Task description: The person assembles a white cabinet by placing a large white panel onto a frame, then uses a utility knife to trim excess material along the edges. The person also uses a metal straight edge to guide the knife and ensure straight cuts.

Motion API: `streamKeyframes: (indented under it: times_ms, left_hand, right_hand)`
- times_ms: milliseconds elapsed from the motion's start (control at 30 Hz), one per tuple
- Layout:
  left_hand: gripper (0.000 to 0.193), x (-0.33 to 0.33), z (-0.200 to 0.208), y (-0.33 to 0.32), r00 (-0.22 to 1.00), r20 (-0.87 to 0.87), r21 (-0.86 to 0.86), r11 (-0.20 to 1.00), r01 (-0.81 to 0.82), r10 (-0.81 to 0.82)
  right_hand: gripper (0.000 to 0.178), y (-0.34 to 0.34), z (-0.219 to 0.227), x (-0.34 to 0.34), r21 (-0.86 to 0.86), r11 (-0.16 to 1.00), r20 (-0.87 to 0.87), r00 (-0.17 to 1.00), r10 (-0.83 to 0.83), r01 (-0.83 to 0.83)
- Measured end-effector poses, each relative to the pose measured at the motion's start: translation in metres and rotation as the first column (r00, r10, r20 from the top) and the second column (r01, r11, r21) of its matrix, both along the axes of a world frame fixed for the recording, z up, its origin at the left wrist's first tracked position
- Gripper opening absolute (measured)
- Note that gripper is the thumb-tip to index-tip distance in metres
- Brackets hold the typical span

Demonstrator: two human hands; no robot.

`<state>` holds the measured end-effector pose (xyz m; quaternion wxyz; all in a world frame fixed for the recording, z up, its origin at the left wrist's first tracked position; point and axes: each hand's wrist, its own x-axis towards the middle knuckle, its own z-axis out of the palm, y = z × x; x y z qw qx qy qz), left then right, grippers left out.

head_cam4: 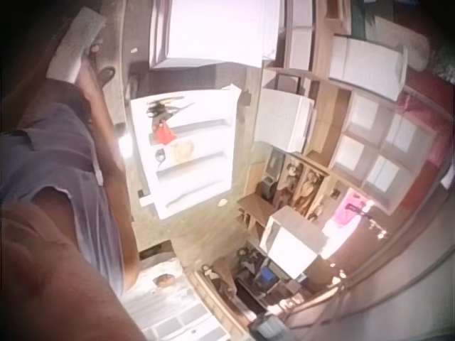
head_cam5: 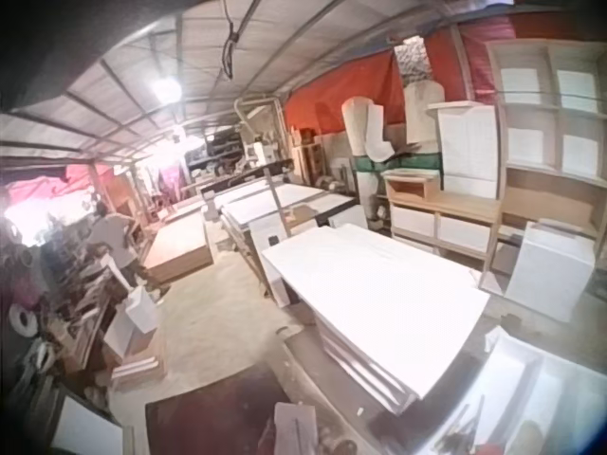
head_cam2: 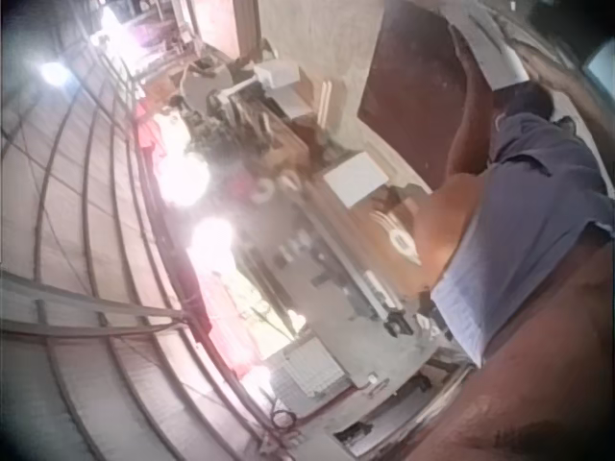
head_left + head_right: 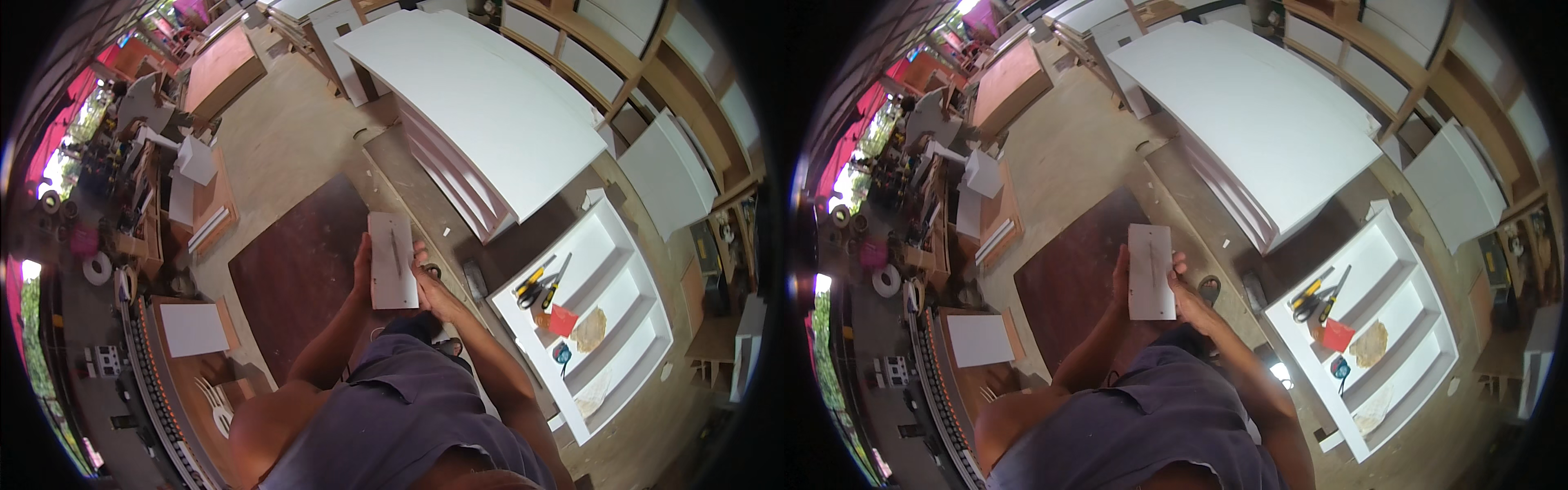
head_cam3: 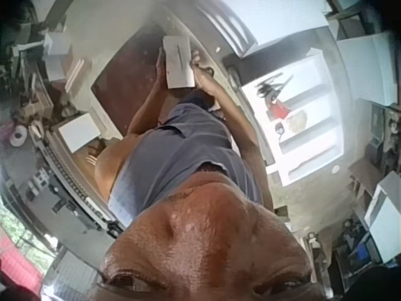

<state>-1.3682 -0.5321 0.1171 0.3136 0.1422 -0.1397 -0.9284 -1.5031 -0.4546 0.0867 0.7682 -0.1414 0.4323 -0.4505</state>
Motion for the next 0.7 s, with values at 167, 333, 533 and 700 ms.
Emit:
streamKeyframes:
  times_ms: [167, 333, 533, 700]
  left_hand:
    - [0.078, 0.039, -0.031, -0.137, 0.925, 0.142, 0.064, 0.929, -0.364, 0.352]
    - [0.073, 0.047, -0.06, -0.347, 0.861, 0.215, -0.06, 0.886, -0.459, 0.461]
    - [0.057, 0.009, -0.032, -0.585, 0.86, 0.047, -0.364, 0.81, -0.459, 0.509]
    - [0.061, -0.021, 0.014, -0.7, 0.587, 0.39, -0.441, 0.703, -0.557, 0.71]
  right_hand:
    - [0.059, -0.052, 0.114, -0.094, -0.222, 0.609, -0.865, 0.442, 0.238, -0.761]
    - [0.039, -0.143, 0.163, -0.213, -0.452, 0.749, -0.876, 0.4, -0.271, -0.484]
    - [0.061, -0.244, 0.118, -0.291, -0.149, 0.766, -0.845, -0.322, -0.427, -0.625]
    - [0.067, -0.264, 0.11, -0.293, -0.014, 0.752, -0.848, -0.391, -0.358, -0.659]
